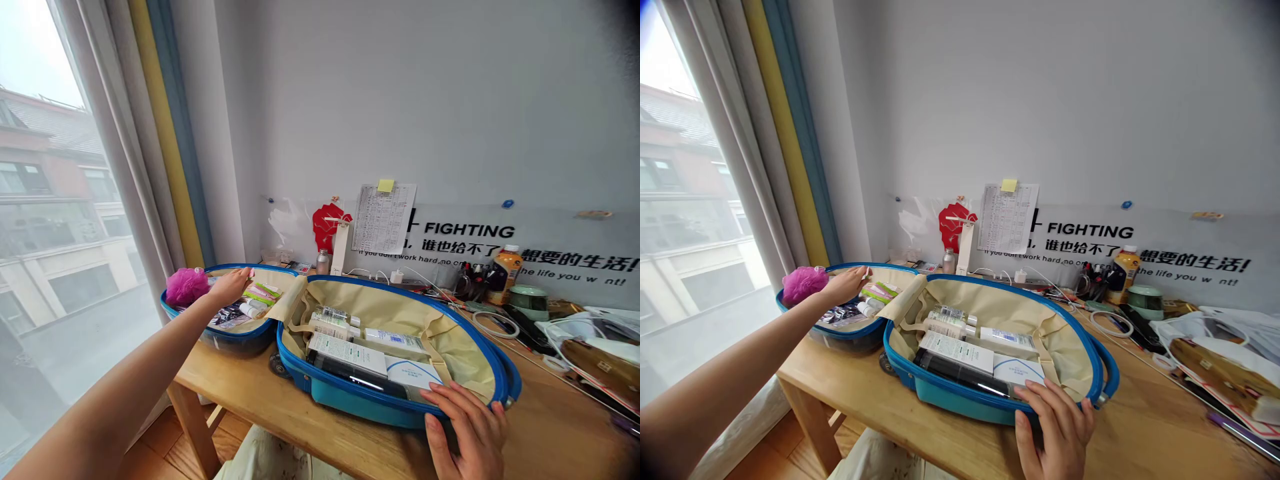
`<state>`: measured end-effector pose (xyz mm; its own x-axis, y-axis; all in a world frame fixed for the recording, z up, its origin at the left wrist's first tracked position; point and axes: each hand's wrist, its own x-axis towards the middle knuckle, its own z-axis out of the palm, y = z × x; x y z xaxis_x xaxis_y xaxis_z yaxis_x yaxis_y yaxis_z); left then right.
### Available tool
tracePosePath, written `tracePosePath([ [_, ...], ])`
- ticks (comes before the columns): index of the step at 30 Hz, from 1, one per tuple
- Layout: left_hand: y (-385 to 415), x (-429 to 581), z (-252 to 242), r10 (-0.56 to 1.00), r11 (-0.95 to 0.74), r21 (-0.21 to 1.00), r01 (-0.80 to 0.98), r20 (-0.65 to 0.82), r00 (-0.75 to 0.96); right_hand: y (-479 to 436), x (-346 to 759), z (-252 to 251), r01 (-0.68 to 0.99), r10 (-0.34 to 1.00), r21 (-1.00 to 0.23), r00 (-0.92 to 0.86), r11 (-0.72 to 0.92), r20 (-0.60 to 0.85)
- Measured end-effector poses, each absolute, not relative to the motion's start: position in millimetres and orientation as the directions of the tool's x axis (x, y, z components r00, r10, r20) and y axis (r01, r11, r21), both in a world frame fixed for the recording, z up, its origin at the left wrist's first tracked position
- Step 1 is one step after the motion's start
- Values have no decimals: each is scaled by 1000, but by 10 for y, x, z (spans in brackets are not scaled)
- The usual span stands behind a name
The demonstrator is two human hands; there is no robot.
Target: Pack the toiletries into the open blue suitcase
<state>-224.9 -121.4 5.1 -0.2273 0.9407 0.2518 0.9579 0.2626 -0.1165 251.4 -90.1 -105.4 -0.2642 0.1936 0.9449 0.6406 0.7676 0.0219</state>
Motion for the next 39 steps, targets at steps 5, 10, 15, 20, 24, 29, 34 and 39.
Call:
tracePosePath([
  [5, -924, -1583, 287, 962, 20, -112, 993, 272, 11, -895, 2513, -1052, 639, 183, 42, -281, 768, 942],
  [10, -584, -872, 144, 956, -260, -83, 962, 117, 268, -896, 2517, -1063, 646, 180, 46, -281, 762, 943],
  [15, -376, -647, -148, 946, -323, -25, 946, -33, 322, -898, 2528, -1056, 640, 167, 70, -302, 765, 939],
  [20, -349, -647, -225, 944, -317, 8, 948, -90, 317, -885, 2527, -1064, 644, 163, 73, -299, 761, 940],
  [24, -352, -653, -208, 944, -312, 34, 949, -99, 314, -881, 2527, -1081, 646, 172, 68, -301, 761, 938],
  [29, -356, -653, -229, 947, -304, 62, 951, -86, 308, -879, 2522, -1073, 643, 158, 77, -301, 762, 941],
  [34, -400, -627, -154, 964, -265, 77, 961, 59, 260, -859, 2530, -1088, 649, 154, 100, -322, 755, 934],
  [39, -471, -959, 90, 942, -52, 68, 996, 335, 26, -848, 2543, -1110, 645, 142, 100, -314, 758, 939],
])
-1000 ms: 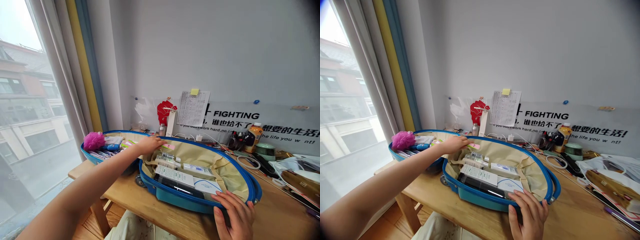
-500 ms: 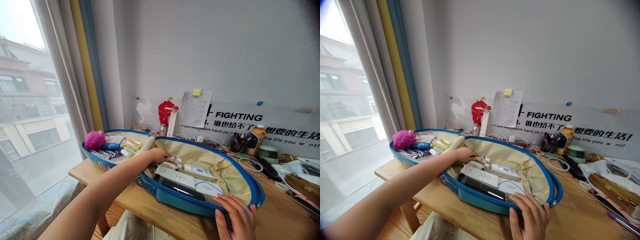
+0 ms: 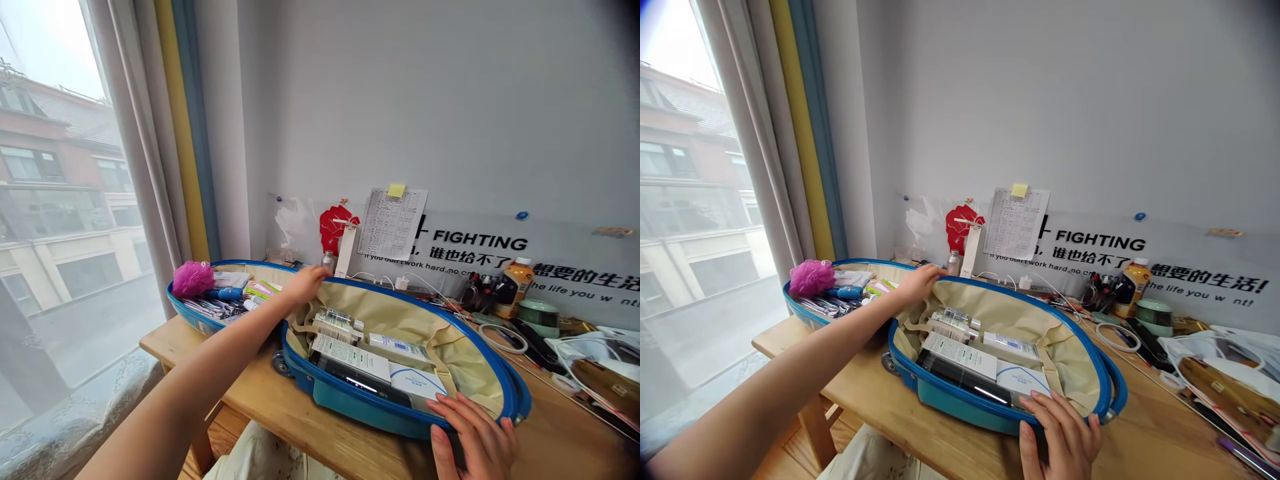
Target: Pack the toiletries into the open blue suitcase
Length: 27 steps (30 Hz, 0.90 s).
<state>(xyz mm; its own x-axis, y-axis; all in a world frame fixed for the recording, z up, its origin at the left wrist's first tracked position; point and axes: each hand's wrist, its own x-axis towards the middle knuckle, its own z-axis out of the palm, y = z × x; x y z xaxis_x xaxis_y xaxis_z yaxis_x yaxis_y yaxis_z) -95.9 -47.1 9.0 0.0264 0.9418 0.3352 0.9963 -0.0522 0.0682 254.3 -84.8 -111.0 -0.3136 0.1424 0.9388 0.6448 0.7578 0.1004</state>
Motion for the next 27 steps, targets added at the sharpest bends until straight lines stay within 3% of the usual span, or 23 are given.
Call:
tracePosePath([
  [3, -578, -1393, 134, 927, 126, 43, 991, 350, -133, -848, 2538, -1109, 646, 153, 79, -294, 759, 944],
  [9, -904, -2116, -76, 933, 332, -113, 937, 187, -308, -873, 2525, -1091, 639, 174, 62, -299, 766, 938],
  [14, -1015, -2316, -221, 945, 328, -218, 919, 77, -319, -894, 2526, -1073, 638, 180, 60, -305, 768, 935],
  [19, -1023, -2384, -249, 964, 264, -241, 934, 53, -259, -897, 2530, -1067, 642, 169, 72, -306, 763, 937],
  [27, -1279, -2346, -63, 955, 197, -181, 964, 256, -147, -905, 2510, -1045, 638, 166, 75, -309, 766, 936],
])
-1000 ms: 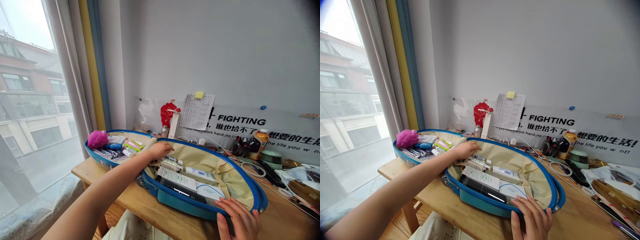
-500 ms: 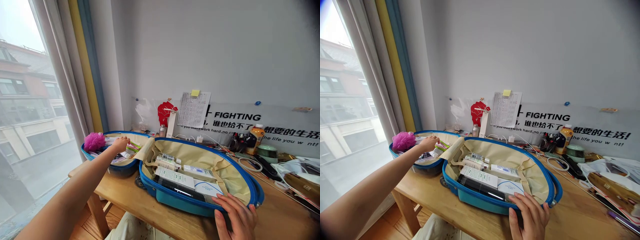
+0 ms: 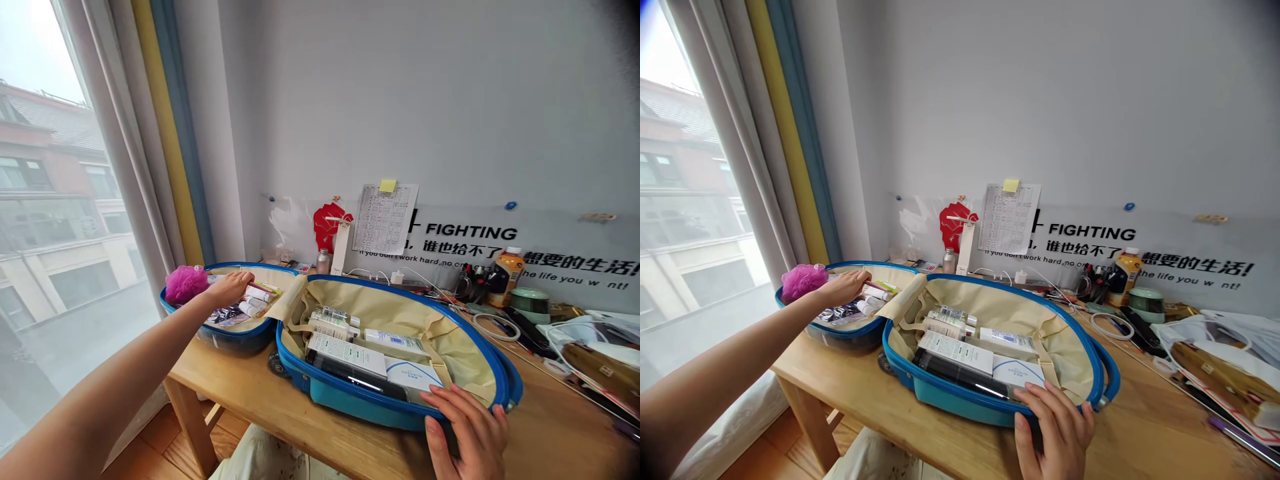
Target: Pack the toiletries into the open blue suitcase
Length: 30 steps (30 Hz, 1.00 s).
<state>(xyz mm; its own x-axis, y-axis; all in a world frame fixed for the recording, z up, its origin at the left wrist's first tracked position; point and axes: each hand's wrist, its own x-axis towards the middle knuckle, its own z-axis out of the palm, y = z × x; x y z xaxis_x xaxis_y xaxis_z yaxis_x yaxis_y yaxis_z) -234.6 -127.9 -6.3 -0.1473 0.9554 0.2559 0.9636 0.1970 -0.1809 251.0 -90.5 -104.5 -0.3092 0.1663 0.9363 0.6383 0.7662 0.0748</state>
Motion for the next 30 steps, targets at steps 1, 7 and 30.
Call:
tracePosePath([
  [1, -1292, -2309, -9, 946, 191, -171, 967, 294, -135, -903, 2510, -1049, 638, 166, 72, -306, 767, 937],
  [7, -1038, -1772, 257, 925, 126, -108, 986, 372, -78, -885, 2520, -1078, 642, 170, 54, -283, 765, 944],
  [30, -358, -759, -209, 942, -335, -127, 933, -61, 330, -873, 2536, -1107, 644, 183, 50, -289, 763, 940],
])
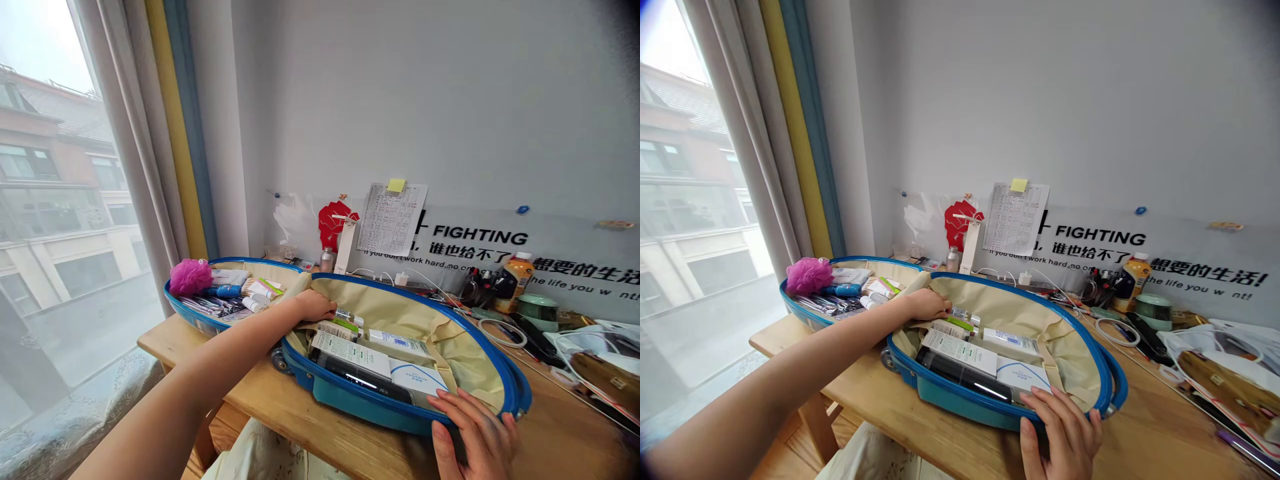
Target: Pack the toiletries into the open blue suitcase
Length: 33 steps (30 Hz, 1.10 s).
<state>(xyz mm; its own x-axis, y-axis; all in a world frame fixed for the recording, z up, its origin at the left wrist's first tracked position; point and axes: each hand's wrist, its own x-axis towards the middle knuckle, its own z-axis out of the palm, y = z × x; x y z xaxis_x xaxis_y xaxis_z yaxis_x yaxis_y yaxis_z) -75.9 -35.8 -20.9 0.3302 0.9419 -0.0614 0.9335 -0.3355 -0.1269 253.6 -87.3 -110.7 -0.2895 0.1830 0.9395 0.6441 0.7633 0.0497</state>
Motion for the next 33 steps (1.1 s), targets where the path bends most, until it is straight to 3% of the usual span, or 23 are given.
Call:
tracePosePath([
  [6, -375, -733, -161, 934, -330, -112, 937, 107, 341, -847, 2571, -1121, 644, 190, 58, -308, 763, 932],
  [10, -392, -971, 2, 943, -139, -89, 986, 293, 160, -836, 2568, -1120, 639, 171, 67, -303, 766, 938],
  [12, -435, -1221, 52, 947, -9, -84, 996, 319, 35, -840, 2556, -1109, 639, 154, 79, -301, 765, 941],
  [20, -824, -2038, -164, 962, 248, -170, 954, 160, -221, -859, 2541, -1079, 637, 183, 56, -302, 769, 936],
  [33, -902, -2082, -144, 980, 186, -187, 964, 103, -169, -853, 2553, -1115, 647, 166, 72, -299, 759, 940],
])
